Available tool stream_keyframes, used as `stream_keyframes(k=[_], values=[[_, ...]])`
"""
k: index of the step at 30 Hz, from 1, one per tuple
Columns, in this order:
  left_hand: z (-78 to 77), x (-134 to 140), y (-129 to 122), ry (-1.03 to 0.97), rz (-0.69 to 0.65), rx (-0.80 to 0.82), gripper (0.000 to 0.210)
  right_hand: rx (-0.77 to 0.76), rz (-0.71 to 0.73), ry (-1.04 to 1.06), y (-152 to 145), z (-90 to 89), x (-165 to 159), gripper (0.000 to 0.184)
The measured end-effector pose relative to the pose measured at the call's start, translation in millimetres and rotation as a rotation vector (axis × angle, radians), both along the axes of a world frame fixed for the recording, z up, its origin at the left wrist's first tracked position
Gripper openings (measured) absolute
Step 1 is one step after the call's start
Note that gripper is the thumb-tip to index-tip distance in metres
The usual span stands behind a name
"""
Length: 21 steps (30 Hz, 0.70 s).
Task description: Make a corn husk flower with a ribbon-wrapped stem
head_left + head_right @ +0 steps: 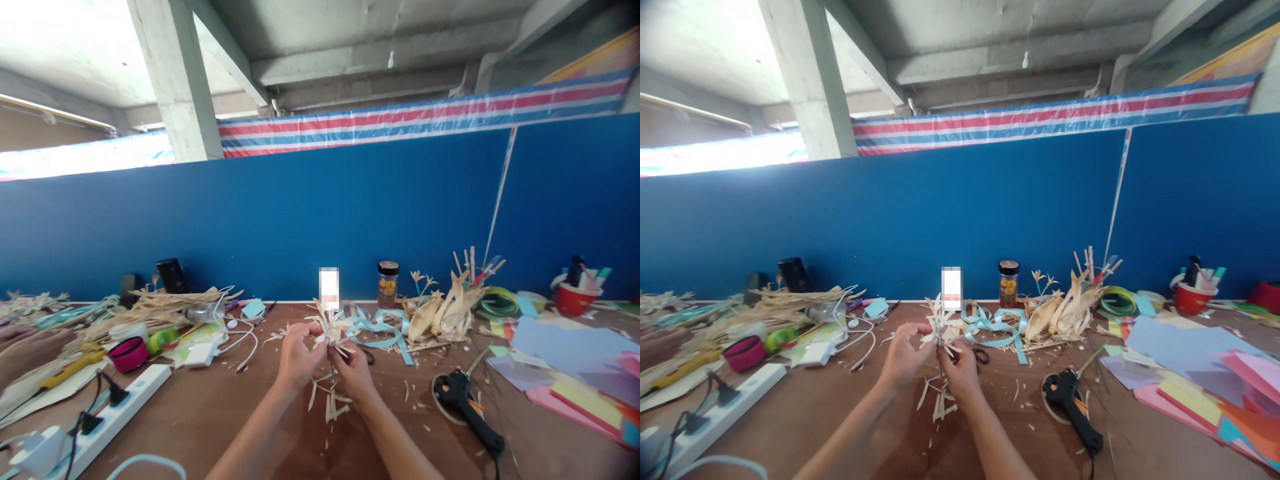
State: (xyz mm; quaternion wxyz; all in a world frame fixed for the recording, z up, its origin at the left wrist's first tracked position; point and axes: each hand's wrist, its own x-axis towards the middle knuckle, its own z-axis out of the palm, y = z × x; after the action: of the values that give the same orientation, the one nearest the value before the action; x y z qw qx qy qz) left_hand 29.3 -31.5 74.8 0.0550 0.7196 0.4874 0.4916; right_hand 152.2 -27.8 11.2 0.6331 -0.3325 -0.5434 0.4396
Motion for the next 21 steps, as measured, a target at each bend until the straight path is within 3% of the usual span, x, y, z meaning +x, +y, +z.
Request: stream_keyframes(k=[4,7,14,21], values=[[-1.7,0.3,-0.9,0.004,0.023,0.026,0.014,0.004,-0.006,-0.031,-1.9,3.6,1.0,0.023],[-3.4,-0.7,0.9,-0.017,0.035,-0.041,0.019,-0.010,-0.009,-0.033,-2.5,4.8,1.3,0.024],[-2.5,-4.9,7.0,-0.127,-0.146,-0.173,0.014,-0.013,0.000,-0.043,-2.5,4.2,-0.6,0.022],[3.9,-5.3,2.7,0.032,-0.107,-0.093,0.008,-0.020,0.003,-0.051,-1.6,2.3,-2.9,0.025]])
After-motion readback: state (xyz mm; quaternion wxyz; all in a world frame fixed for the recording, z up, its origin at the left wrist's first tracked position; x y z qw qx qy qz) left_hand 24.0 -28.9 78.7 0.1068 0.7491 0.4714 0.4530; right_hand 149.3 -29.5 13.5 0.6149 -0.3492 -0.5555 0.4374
